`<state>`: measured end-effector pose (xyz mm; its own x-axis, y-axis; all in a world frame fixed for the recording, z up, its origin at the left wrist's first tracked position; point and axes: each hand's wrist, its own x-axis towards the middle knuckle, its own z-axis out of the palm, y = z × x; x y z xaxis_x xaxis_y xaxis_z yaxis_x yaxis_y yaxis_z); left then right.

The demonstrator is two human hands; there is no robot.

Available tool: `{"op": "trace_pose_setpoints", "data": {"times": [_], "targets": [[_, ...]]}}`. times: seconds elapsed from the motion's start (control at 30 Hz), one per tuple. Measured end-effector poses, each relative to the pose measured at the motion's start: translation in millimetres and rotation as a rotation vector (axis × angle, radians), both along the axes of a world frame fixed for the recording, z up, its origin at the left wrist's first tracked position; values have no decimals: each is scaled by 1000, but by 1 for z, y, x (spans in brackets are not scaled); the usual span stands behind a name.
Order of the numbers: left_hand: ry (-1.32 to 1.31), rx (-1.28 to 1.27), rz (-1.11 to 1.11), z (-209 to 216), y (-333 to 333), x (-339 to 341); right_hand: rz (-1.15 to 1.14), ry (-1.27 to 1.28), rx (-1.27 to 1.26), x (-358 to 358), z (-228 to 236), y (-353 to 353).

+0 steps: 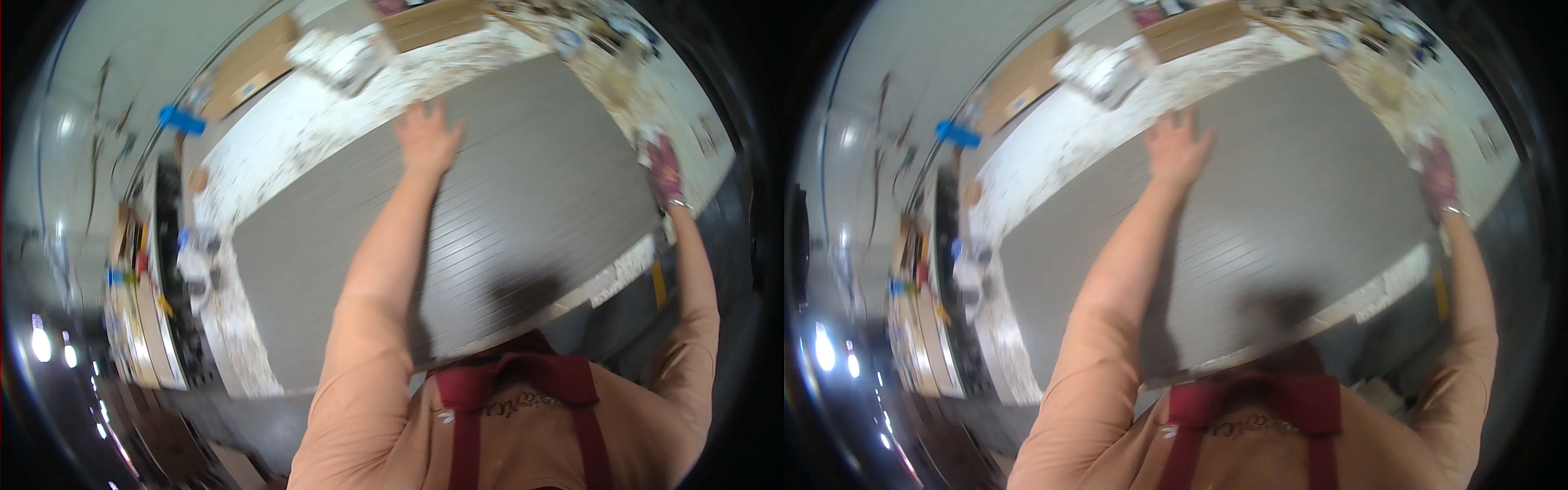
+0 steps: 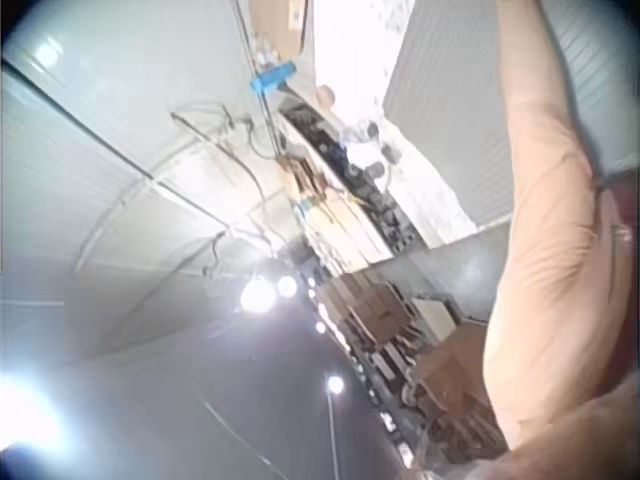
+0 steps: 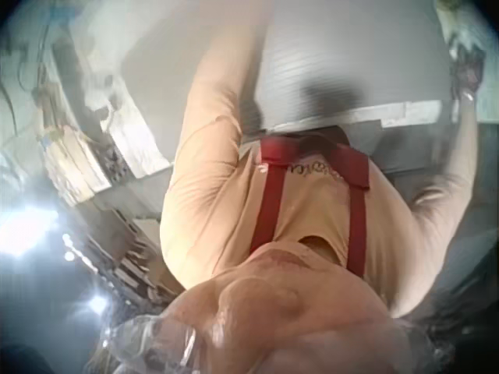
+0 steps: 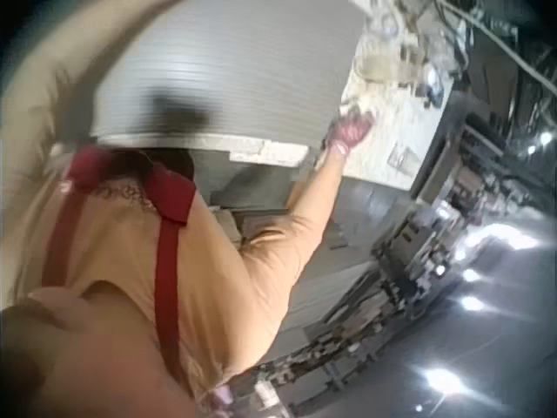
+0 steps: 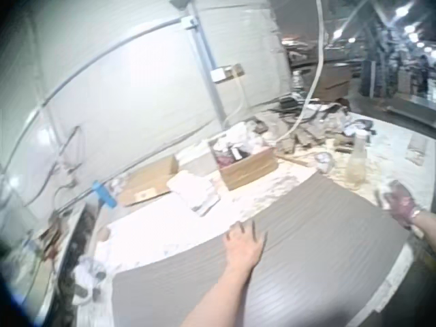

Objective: The person wipes a grooved grey board with a cloth and liquid, then uses a metal scraper to clean the surface.

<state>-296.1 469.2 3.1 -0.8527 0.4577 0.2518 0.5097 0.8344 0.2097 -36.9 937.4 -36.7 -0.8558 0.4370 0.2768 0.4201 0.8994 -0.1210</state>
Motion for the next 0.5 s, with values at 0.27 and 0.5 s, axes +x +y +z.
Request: {"op": "trace_pose_setpoints", "data": {"times": [0.27,0.5], "targets": [[-3,46,114,-26,-15,21,443,102,57,-79,77,-96],[-93,65,-262,11,-64,171,748,23,-58,-183,61,-172]]}}
